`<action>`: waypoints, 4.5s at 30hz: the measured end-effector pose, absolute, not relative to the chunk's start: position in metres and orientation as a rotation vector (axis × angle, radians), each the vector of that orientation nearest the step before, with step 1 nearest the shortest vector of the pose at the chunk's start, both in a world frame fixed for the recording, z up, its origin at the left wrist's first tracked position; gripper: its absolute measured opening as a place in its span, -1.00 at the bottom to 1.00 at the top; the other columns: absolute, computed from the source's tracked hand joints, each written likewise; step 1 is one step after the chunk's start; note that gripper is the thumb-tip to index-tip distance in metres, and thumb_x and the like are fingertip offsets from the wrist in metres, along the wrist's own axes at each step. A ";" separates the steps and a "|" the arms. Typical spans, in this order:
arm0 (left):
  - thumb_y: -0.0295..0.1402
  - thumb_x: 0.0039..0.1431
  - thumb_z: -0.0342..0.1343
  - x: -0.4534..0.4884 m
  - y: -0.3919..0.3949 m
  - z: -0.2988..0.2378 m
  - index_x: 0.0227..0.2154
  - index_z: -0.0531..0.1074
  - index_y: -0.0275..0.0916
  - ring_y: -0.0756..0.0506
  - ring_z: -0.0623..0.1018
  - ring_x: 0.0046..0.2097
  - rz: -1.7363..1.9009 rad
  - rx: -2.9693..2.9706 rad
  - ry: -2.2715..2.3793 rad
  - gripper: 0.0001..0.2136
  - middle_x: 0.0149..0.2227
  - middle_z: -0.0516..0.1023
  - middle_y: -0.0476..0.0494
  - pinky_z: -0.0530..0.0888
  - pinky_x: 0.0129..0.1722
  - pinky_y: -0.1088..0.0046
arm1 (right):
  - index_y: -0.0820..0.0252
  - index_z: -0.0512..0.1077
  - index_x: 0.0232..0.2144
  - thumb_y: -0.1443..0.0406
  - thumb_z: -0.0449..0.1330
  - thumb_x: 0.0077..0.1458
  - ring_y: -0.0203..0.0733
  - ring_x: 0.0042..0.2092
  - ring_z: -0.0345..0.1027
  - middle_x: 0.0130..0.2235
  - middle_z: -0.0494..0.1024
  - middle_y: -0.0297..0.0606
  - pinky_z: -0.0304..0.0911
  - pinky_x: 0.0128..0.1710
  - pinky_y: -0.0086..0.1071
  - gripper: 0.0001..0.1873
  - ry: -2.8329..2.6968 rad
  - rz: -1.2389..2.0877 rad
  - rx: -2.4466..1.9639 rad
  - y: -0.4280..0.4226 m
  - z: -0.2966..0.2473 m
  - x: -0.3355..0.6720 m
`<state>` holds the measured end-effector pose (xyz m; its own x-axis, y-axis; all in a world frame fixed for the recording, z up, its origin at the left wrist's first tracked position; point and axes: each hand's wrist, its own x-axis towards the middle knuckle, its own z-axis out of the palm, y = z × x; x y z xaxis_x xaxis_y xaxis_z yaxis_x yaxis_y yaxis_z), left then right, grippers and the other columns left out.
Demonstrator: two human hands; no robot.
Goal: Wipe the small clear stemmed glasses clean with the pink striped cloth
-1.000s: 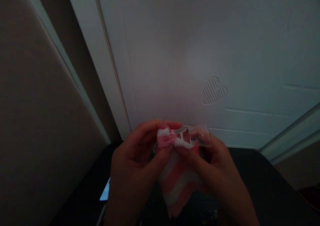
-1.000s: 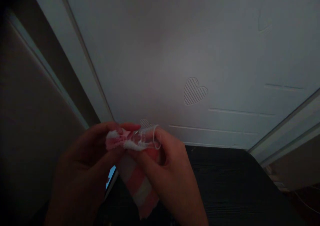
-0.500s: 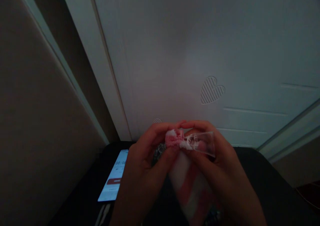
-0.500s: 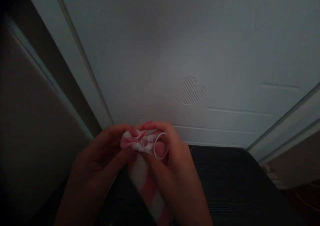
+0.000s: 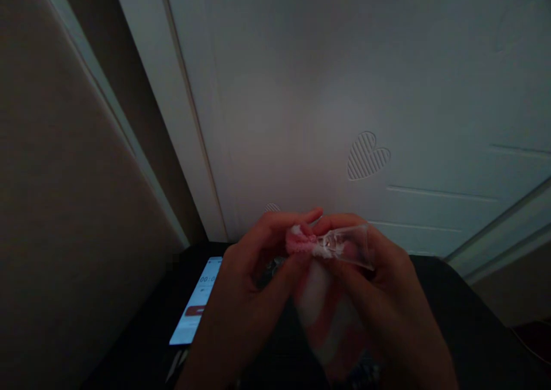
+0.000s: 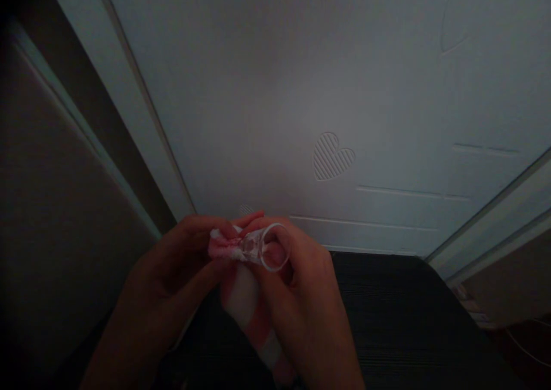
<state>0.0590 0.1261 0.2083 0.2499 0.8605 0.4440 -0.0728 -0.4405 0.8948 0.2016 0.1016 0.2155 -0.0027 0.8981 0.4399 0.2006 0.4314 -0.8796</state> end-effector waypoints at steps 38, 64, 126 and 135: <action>-0.40 0.08 0.19 0.054 0.131 0.209 -0.34 0.50 -0.10 0.05 0.59 -0.20 1.541 1.524 0.947 -0.92 -0.26 0.61 0.16 0.48 -0.24 0.74 | -0.03 0.35 -0.27 0.26 0.13 0.13 -0.36 -0.32 0.38 -0.30 0.50 -0.51 0.25 -0.36 -0.51 -0.92 -1.556 0.680 -1.193 0.105 0.218 0.188; -0.48 0.09 0.16 0.062 0.121 0.202 -0.26 0.46 0.06 -0.02 0.53 -0.08 1.697 1.725 1.034 -0.76 -0.12 0.54 0.20 0.44 -0.03 0.50 | 0.01 0.40 -0.31 0.23 0.21 0.04 -0.32 -0.54 0.34 -0.42 0.50 -0.41 0.17 -0.66 -0.50 -0.89 -1.416 0.603 -1.188 0.102 0.222 0.182; -0.50 0.02 0.22 0.068 0.129 0.213 -0.39 0.46 -0.21 0.06 0.57 -0.36 1.486 1.139 0.790 -0.90 -0.41 0.58 0.05 0.46 -0.40 0.75 | 0.01 0.34 -0.33 0.13 0.20 0.04 -0.29 -0.59 0.38 -0.53 0.44 -0.45 0.14 -0.74 -0.52 -0.84 -1.333 0.879 -1.359 0.100 0.225 0.184; -0.50 0.04 0.20 0.062 0.134 0.206 -0.42 0.46 -0.20 0.08 0.53 -0.26 1.493 1.282 0.692 -0.93 -0.29 0.53 0.07 0.44 -0.26 0.72 | 0.05 0.39 -0.40 0.24 0.19 0.07 -0.34 -0.50 0.35 -0.51 0.45 -0.46 0.22 -0.58 -0.53 -0.96 -1.417 0.629 -1.276 0.106 0.217 0.186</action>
<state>0.0621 0.1344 0.2060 0.0713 0.9271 0.3680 -0.3182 -0.3285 0.8893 0.1864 0.1064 0.2170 0.1510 0.9222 0.3560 0.3544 0.2856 -0.8904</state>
